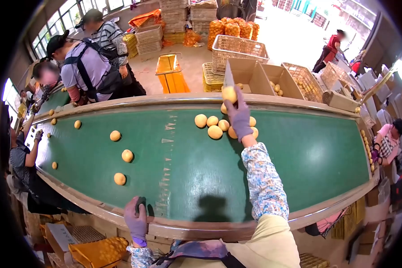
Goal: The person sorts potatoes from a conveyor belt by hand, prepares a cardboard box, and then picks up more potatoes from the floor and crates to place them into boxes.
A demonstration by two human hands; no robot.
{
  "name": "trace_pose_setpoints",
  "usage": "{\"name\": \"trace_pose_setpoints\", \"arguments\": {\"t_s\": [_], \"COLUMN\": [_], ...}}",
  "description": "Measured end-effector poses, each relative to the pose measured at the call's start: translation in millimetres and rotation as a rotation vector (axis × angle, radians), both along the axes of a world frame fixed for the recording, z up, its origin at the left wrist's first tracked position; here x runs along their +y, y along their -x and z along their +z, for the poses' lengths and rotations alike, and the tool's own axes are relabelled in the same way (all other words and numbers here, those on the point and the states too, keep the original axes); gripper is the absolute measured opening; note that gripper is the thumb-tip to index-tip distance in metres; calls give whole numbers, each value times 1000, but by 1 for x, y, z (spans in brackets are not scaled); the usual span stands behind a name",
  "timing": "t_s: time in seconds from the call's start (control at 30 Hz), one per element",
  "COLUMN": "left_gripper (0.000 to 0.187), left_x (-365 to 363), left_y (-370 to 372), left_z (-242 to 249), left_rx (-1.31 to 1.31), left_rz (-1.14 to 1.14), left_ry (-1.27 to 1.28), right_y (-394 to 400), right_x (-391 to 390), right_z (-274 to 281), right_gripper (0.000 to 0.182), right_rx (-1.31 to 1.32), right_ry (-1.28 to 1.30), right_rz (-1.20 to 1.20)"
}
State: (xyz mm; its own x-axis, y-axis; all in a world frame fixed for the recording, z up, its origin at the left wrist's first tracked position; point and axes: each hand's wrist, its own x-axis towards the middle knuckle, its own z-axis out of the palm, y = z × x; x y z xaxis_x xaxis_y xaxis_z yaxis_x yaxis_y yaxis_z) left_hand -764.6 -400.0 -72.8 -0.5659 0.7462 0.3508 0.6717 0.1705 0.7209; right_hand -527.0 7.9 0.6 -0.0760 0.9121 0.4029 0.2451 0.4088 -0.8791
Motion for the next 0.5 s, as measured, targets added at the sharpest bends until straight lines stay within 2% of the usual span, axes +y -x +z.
{"name": "trace_pose_setpoints", "arguments": {"t_s": [0.07, 0.13, 0.2, 0.27, 0.33, 0.4, 0.47, 0.5], "left_gripper": [28, 28, 28, 28, 27, 27, 27, 27], "left_x": [0, -2, -4, -6, -12, -10, -11, -13], "left_y": [6, 22, 36, 46, 55, 63, 61, 63], "left_z": [-2, -9, -12, -13, -18, -19, -19, -19], "left_rx": [35, 33, 39, 60, 44, 24, 18, 16], "left_rz": [12, -5, -15, -33, -30, -6, -13, -13], "left_ry": [38, 44, 55, 53, 58, 39, 84, 87], "right_y": [-4, 0, 7, 6, 1, -9, -14, -12], "right_x": [-22, -31, -16, 15, 48, 58, 70, 59], "right_z": [57, 105, 138, 144, 109, 66, 18, 8], "right_gripper": [57, 58, 58, 50, 53, 57, 52, 47], "right_rx": [11, -29, -121, -284, -660, -990, -1129, -1140], "right_ry": [-570, -924, -1117, -787, -211, 42, 404, 426], "right_rz": [-67, -74, -157, -255, -486, -238, -227, -304]}}
